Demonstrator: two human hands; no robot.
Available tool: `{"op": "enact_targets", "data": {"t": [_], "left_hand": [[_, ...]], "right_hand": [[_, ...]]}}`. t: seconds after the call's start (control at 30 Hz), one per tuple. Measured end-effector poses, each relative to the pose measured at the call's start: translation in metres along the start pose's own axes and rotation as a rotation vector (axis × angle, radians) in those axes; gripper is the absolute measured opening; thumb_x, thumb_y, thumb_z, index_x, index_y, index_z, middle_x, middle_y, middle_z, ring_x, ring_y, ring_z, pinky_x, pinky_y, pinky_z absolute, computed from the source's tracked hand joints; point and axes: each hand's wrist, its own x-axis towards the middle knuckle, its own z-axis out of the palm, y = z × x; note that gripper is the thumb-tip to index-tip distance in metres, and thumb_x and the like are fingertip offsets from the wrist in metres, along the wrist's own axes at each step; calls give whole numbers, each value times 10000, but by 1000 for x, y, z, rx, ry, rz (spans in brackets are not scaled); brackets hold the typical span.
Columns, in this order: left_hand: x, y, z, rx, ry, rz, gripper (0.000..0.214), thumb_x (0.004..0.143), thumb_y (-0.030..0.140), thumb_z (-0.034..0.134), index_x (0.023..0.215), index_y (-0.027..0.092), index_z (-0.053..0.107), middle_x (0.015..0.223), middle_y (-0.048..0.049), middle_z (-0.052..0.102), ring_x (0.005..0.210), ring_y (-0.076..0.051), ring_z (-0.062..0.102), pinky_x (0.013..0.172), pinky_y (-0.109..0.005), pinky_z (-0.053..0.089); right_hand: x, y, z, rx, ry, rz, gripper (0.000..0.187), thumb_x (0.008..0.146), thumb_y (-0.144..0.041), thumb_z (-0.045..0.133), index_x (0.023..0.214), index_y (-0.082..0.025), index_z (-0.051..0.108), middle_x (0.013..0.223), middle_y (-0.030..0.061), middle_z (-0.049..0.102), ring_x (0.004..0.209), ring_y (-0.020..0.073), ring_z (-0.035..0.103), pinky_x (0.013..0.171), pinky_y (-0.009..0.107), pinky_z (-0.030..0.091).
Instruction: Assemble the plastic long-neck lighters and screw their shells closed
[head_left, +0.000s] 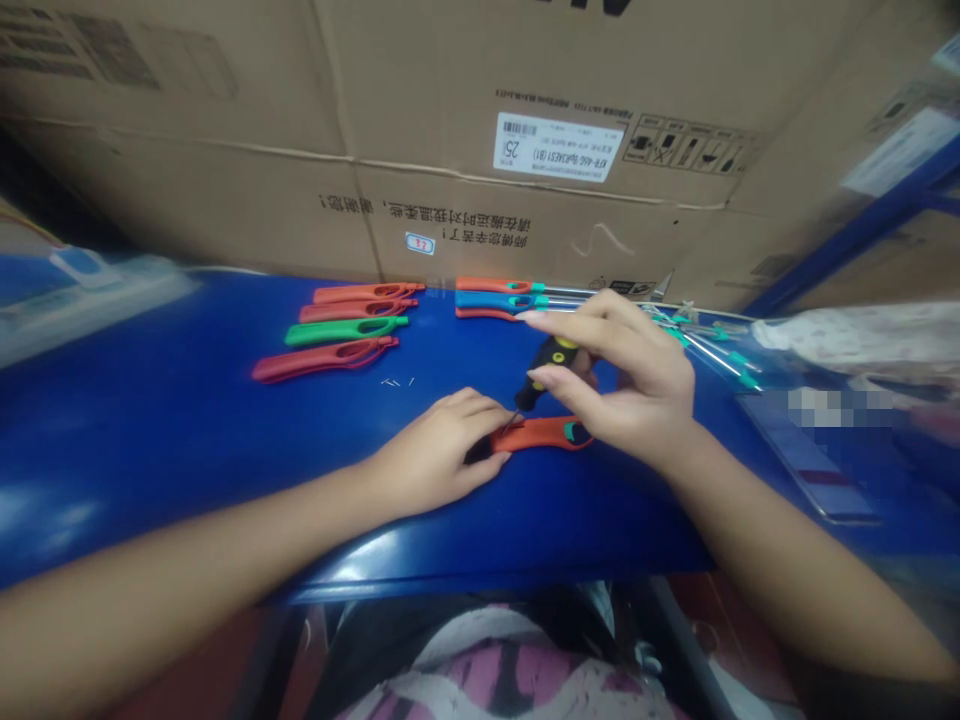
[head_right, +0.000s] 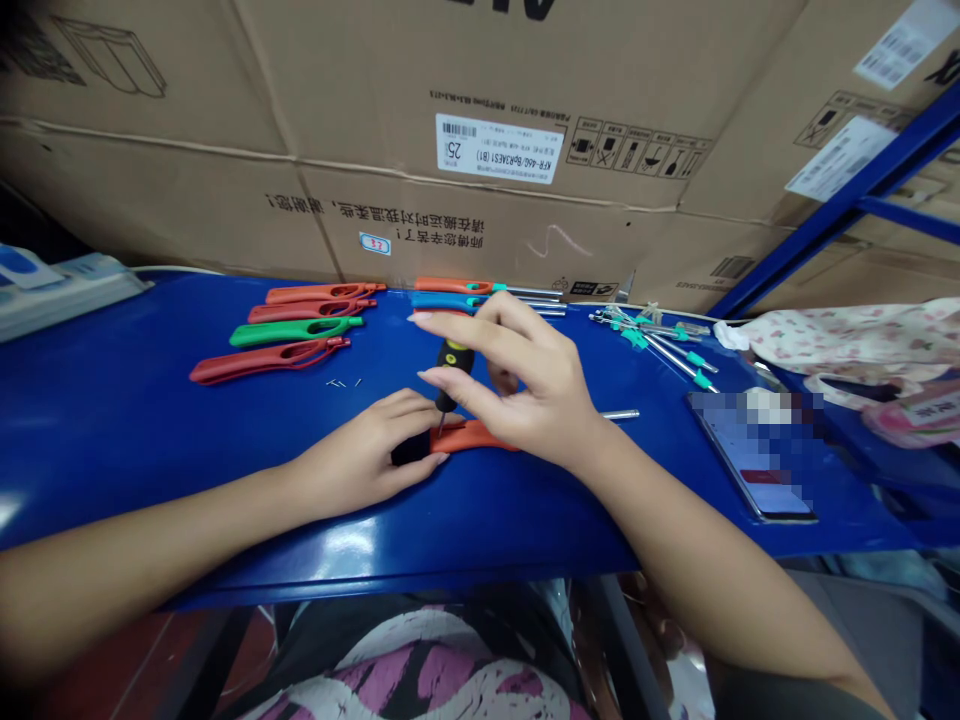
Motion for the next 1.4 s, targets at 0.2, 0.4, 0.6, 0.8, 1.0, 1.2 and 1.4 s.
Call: {"op": "enact_targets", "data": {"t": [0.2, 0.4, 0.6, 0.8, 1.0, 1.2, 1.4], "left_hand": [[0, -1, 0, 10, -1, 6, 293, 929, 211, 625, 1218, 166, 638, 1144, -82, 700, 1070, -241, 594, 976, -406, 496], [0, -1, 0, -3, -3, 11, 289, 939, 211, 611, 1225, 176, 636, 1168, -81, 692, 1092, -241, 592, 996, -411, 485], [1, -1, 0, 3, -10, 3, 276, 939, 221, 608, 1210, 188, 652, 1124, -79, 702, 1069, -250, 598, 977, -420, 499], [1, 0, 0, -25, 11, 12, 255, 957, 227, 588, 1198, 171, 651, 1134, -89, 696, 1079, -238, 612, 973, -403, 519], [0, 0, 2, -33, 21, 3, 239, 953, 210, 587, 1179, 172, 657, 1117, -90, 689, 1085, -231, 631, 971, -387, 533], [0, -1, 3, -30, 32, -3, 259, 943, 216, 603, 1195, 179, 652, 1107, -93, 689, 1091, -239, 635, 964, -397, 546], [0, -1, 2, -35, 19, -17, 273, 950, 230, 599, 1211, 164, 643, 1156, -98, 687, 1120, -239, 621, 999, -398, 529]], "right_hand": [[2, -5, -2, -16, -25, 39, 354, 1014, -253, 464, 1315, -229, 650, 1098, 99, 710, 872, 187, 679, 747, 342, 589], [0, 1, 2, -99, 83, -42, 255, 947, -339, 621, 1145, -226, 735, 893, 67, 699, 739, 175, 637, 673, 328, 573], [0, 0, 1, 139, -81, 127, 336, 1015, -290, 495, 1311, -231, 643, 1082, 72, 714, 739, 140, 647, 612, 275, 565], [-3, 1, 4, 10, 14, -25, 347, 1019, -341, 487, 1289, -209, 660, 1065, 88, 740, 899, 197, 692, 805, 348, 586], [-2, -6, 9, 121, -11, 75, 274, 954, -350, 630, 1185, -217, 697, 967, 55, 731, 765, 157, 661, 677, 292, 585], [0, -9, 4, 166, -92, 125, 375, 1041, -272, 421, 1360, -216, 608, 1203, 102, 684, 898, 165, 679, 737, 316, 598], [-1, 0, 9, 74, 96, 93, 200, 915, -336, 685, 1063, -218, 747, 954, 61, 729, 733, 154, 628, 690, 308, 574]]}}
